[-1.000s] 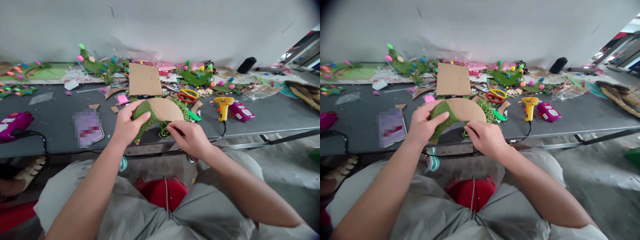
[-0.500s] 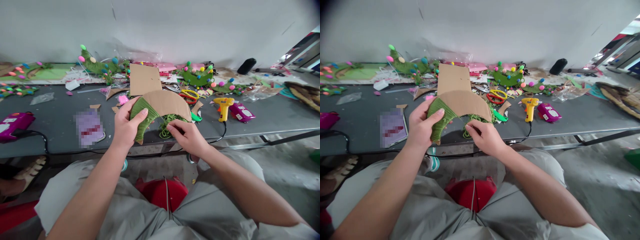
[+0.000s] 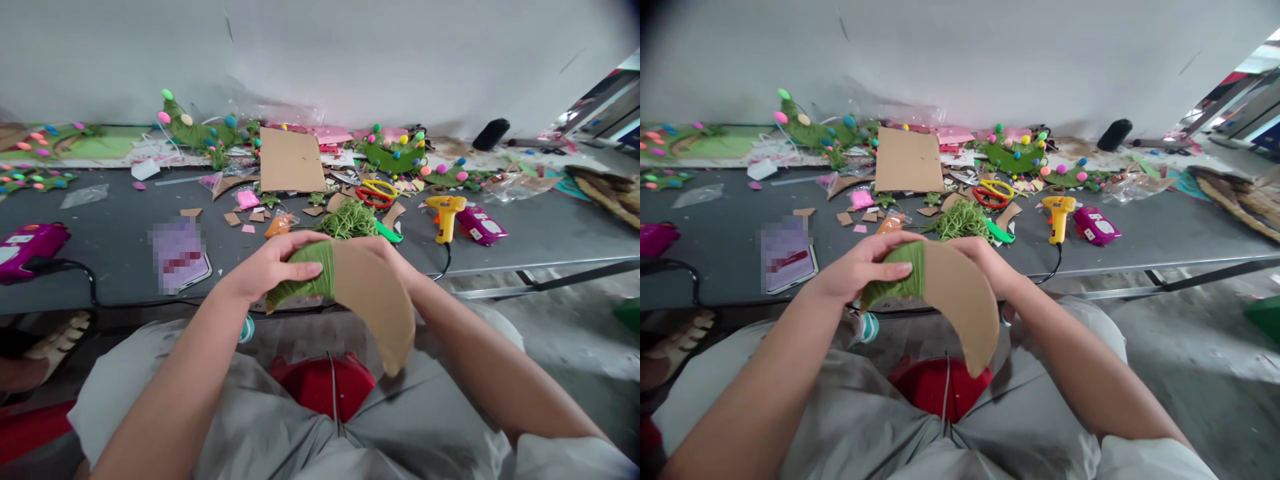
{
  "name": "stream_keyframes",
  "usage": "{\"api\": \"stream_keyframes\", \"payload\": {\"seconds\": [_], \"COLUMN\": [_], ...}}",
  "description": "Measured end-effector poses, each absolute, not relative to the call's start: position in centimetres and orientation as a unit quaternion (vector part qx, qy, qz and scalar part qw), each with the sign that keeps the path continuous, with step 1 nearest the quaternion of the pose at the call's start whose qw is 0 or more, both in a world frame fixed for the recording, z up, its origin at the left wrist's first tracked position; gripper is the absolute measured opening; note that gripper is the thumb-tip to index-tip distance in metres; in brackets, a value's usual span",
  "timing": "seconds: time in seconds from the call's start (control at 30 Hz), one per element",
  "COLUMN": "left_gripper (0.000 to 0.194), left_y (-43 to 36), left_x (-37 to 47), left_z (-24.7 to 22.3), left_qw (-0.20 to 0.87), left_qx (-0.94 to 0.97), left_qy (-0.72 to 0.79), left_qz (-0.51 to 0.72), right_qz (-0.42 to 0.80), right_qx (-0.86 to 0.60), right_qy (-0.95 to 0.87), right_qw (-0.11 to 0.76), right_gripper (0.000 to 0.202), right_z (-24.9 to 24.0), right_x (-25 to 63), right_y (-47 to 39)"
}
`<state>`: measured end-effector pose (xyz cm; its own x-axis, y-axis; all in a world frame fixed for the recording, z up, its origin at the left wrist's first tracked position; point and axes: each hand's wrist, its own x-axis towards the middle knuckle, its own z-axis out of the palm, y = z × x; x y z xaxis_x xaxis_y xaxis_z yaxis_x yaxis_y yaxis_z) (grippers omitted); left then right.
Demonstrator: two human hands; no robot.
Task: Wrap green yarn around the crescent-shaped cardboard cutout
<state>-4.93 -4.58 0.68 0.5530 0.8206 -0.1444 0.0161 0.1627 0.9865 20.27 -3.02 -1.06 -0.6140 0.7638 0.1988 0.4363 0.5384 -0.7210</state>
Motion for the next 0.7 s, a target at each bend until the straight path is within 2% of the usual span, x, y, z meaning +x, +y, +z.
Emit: {"api": "stream_keyframes", "payload": {"seconds": [0.13,0.27,0.57,0.7], "left_gripper": [0.044,0.043,0.042,0.045], "left_y": [-4.6,-4.4,-4.4,-4.3], "left_x": [-4.8,-4.7,-4.6,-4.5], "left_z": [1.3,1.2,0.7,1.4], "left_qw": [0.599,0.517,0.518,0.505], "left_qx": [0.698,0.759,0.74,0.716], "left_qy": [0.351,0.369,0.389,0.409], "left_qz": [0.178,0.144,0.181,0.254], "right_qz": [0.295,0.285,0.285,0.201], "right_qx": [-0.331,-0.352,-0.403,-0.412], "right_qy": [-0.858,-0.858,-0.831,-0.843], "right_qw": [0.26,0.243,0.257,0.28], "right_gripper": [0.024,0.022,0.022,0.021], "right_z": [-0.6,-0.3,0.7,1.0], "right_x": [20.4,20.0,19.3,18.9], "right_y": [-2.6,-2.9,-4.0,-5.7]}}
